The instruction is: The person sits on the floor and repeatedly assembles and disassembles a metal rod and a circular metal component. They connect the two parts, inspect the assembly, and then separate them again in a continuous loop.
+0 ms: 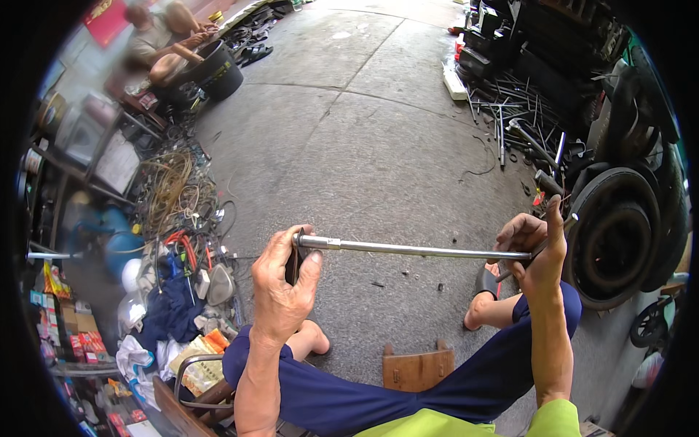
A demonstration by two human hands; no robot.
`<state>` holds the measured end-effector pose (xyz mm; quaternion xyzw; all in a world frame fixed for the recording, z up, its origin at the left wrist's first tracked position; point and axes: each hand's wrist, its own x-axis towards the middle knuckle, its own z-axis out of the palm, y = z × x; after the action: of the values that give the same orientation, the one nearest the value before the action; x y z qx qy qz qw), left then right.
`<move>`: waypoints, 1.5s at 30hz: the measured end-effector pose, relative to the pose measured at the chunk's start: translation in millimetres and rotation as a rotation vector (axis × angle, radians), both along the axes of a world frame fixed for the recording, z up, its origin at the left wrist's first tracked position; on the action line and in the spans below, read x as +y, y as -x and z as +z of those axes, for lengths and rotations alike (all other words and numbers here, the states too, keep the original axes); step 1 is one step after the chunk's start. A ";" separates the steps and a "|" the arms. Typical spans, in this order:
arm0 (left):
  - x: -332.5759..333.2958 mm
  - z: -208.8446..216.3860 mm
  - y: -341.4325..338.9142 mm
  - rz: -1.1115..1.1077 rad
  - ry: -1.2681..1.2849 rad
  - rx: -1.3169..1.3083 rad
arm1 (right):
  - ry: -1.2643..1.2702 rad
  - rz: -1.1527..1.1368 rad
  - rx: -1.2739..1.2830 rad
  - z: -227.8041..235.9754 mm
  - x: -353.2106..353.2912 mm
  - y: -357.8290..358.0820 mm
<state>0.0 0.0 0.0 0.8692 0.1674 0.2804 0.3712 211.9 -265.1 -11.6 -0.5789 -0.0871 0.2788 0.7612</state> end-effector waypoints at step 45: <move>8.6 -24.8 -0.1 0.434 -0.204 0.278 | 0.306 0.193 0.070 24.2 29.8 23.5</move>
<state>0.1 8.6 -24.8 0.8760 0.3702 0.2468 0.1864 188.4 -235.3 12.6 -0.6668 -0.0724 0.3807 0.6366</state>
